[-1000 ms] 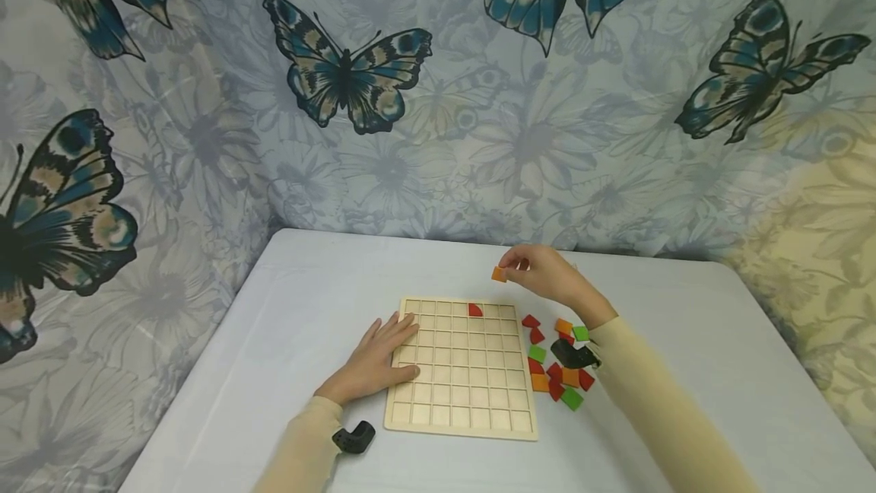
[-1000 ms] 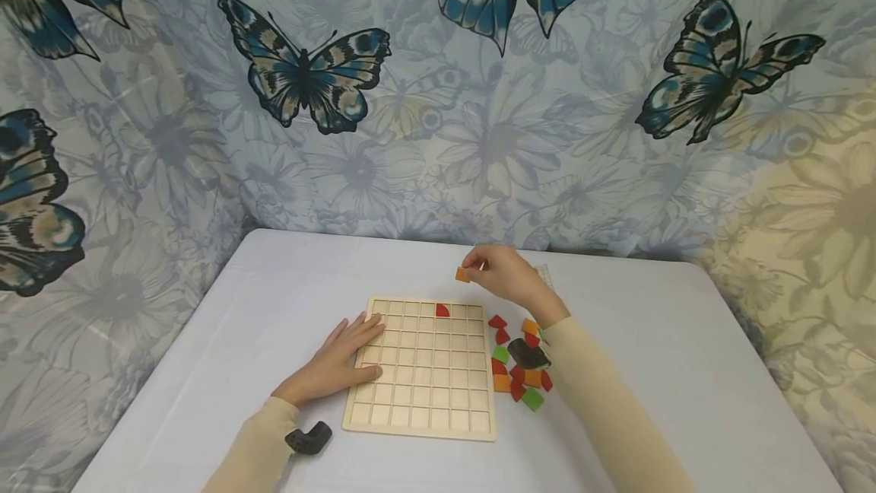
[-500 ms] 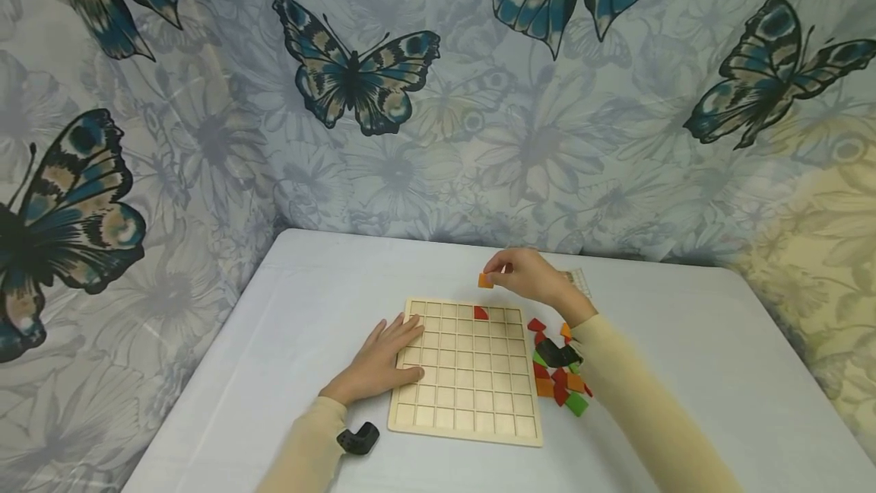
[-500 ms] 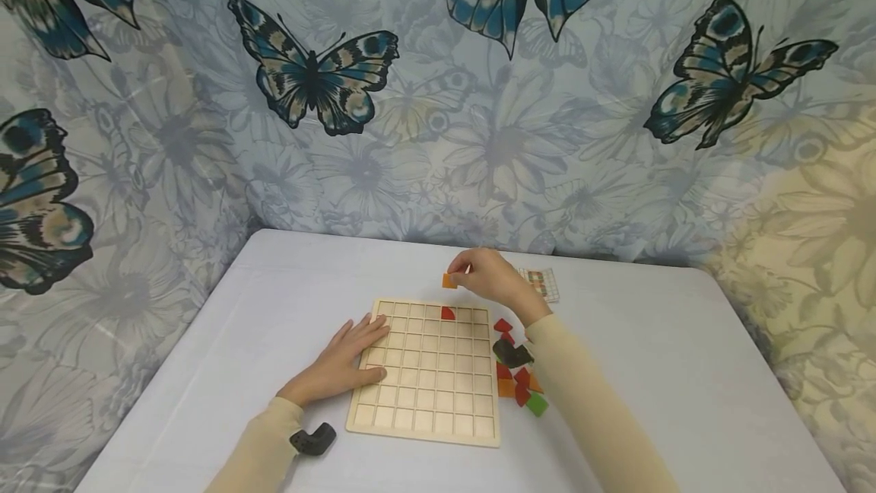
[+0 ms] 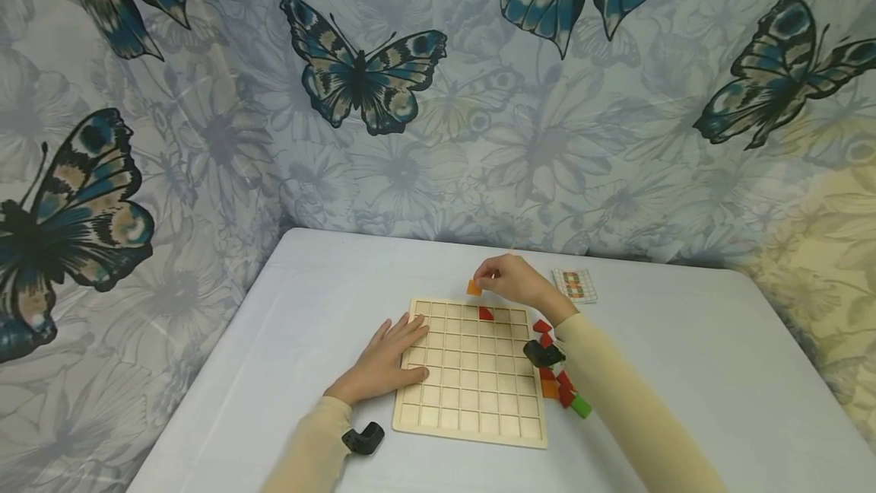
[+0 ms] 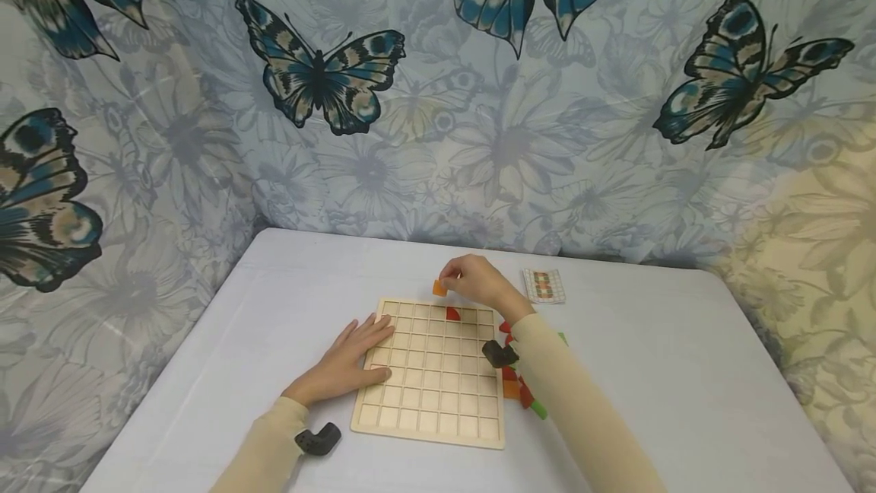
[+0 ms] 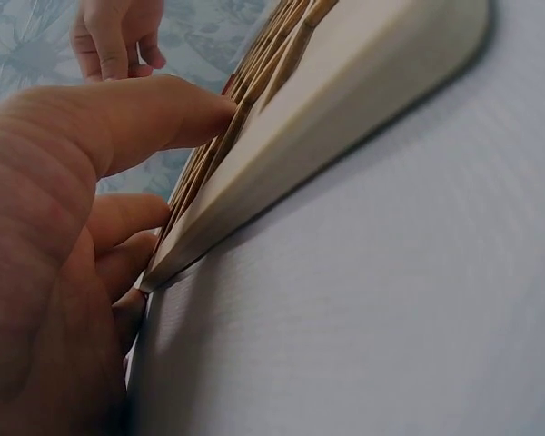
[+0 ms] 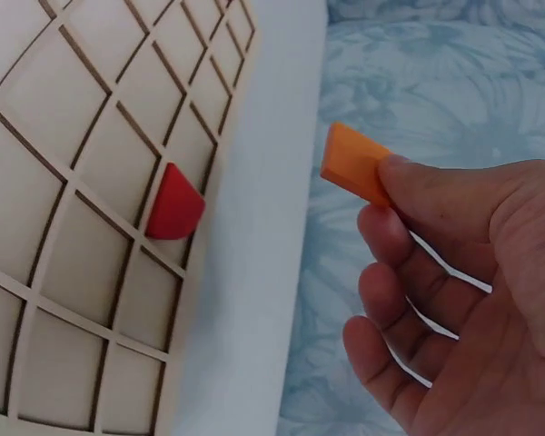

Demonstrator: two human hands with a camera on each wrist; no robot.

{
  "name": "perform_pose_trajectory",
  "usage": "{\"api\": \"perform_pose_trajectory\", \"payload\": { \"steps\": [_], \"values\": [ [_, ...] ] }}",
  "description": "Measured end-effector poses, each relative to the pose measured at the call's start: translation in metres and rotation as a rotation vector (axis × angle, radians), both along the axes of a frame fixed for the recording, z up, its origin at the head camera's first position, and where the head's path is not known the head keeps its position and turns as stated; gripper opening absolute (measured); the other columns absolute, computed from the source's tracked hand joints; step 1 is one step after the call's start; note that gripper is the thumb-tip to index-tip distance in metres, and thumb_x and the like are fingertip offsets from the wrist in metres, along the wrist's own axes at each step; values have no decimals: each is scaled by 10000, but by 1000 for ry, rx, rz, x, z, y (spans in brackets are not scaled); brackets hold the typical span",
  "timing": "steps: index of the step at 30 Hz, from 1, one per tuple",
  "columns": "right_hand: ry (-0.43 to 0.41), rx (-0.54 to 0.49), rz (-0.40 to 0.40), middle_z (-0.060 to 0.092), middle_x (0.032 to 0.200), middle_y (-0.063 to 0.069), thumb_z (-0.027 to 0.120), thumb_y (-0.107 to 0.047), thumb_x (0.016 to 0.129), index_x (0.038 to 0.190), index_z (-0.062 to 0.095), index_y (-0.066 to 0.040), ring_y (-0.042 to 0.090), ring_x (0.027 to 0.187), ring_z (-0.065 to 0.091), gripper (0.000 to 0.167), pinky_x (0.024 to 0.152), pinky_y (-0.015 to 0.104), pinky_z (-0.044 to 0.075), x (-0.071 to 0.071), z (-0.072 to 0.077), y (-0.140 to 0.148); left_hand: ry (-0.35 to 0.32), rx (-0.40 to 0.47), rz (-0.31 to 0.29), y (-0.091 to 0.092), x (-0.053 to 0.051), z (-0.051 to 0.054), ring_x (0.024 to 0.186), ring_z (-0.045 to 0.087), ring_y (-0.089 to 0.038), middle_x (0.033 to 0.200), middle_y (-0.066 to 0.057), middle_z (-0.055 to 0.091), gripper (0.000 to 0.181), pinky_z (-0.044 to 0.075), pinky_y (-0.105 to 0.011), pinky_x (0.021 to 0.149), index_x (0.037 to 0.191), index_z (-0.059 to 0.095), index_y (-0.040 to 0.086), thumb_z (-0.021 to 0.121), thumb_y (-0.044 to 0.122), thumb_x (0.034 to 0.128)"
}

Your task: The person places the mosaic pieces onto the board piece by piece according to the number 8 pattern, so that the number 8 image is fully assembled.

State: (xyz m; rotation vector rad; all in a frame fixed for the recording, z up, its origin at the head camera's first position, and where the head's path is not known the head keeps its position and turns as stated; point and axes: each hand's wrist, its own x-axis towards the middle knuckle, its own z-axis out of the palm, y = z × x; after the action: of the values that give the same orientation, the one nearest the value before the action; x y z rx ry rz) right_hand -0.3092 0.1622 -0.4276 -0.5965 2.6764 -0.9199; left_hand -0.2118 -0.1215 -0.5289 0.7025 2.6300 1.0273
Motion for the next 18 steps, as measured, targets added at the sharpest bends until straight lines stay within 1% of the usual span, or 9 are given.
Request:
{"api": "perform_pose_trajectory", "payload": {
  "steps": [5,10,18],
  "values": [
    [-15,29,11,737,942,37,610,-176,1001,1038,760,-108,157,758,550,169,663,287,478,-1,-8,-2,2,2,2,2,0,1,1603,113,-263,1687,-33,267,754,-8,-521,1312,1555,413,109,665,404,909],
    [-49,29,3,720,915,34,621,-203,999,1032,760,-118,157,743,540,167,644,282,470,-2,-19,-2,-7,10,6,2,1,1,1605,104,-257,1691,-30,256,758,-15,-527,1311,1558,406,112,664,422,916],
    [-67,35,1,723,918,19,641,-209,989,1009,761,-120,137,755,559,151,683,277,489,-2,-32,-3,-10,5,8,2,0,1,1606,95,-255,1694,-26,249,760,-18,-527,1311,1561,402,117,661,426,918]
  ]
}}
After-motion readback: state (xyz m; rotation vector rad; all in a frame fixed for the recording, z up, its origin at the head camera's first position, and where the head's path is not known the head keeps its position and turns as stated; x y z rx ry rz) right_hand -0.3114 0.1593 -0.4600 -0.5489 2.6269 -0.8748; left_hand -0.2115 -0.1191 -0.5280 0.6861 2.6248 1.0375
